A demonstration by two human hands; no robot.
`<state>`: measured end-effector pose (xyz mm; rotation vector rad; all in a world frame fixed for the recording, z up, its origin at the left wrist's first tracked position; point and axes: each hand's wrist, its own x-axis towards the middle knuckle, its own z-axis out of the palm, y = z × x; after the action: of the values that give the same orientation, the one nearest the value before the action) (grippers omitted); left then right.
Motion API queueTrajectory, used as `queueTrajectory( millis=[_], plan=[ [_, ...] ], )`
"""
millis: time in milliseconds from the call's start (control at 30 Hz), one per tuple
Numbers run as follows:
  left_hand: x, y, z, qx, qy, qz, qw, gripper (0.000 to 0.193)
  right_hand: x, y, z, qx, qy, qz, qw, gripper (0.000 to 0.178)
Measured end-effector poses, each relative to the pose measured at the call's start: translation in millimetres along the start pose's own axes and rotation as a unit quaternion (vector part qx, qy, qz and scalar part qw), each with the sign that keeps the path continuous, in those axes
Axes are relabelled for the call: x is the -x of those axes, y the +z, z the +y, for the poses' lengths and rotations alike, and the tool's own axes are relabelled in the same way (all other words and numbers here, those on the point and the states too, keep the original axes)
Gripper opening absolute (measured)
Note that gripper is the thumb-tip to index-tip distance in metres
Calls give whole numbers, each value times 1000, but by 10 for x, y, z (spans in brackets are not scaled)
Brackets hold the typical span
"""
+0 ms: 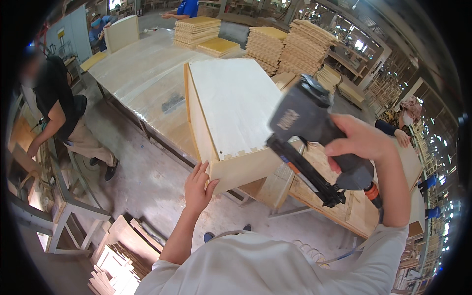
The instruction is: The person assembles wooden boxes by applying glue to the edges of flat panels, attaching side pieces, and securing them with a pneumatic nail gun. They repeatedly handle panels and trim pieces, aligning and fastening them to form box structures on a workbench.
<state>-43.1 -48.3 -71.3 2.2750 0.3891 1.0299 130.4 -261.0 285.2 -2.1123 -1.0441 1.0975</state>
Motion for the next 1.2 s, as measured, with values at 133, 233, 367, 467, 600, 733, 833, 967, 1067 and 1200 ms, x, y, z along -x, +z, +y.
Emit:
queueTrajectory(
  millis=[133, 233, 367, 467, 600, 733, 833, 967, 1067, 1200],
  plan=[
    [33, -3, 42, 11, -36, -2, 999, 23, 333, -133, 721, -89, 13, 168, 982, 36],
    [68, 62, 68, 88, -70, 17, 993, 22, 433, -274, 1651, -149, 102, 256, 950, 35],
    [168, 188, 85, 150, -157, 33, 976, 24, 200, -281, 3192, 4, 161, 320, 934, 30],
    [209, 295, 94, 90, -131, 54, 986, 31, 123, -180, 4251, 289, 110, 378, 873, 34],
    [304, 330, 37, 258, -225, 138, 929, 50, -68, -39, 4853, 268, 247, 350, 863, 48],
    [191, 220, -158, 276, -341, 206, 875, 55, -223, 177, 5067, 282, 277, 319, 861, 62],
    [122, 141, -603, 190, -392, 222, 873, 55, -291, 342, 5092, 317, 234, 371, 841, 62],
    [-455, 52, -1192, 259, -367, 212, 868, 54, -454, 585, 4778, 289, 80, 469, 831, 61],
    [-1097, 210, -1428, 231, -388, 147, 880, 60, -646, 1086, 4470, 159, -12, 455, 876, 61],
    [-1863, 308, -1816, 275, -389, 143, 867, 77, -1000, 1796, 3490, 113, -166, 360, 911, 58]
  ],
)
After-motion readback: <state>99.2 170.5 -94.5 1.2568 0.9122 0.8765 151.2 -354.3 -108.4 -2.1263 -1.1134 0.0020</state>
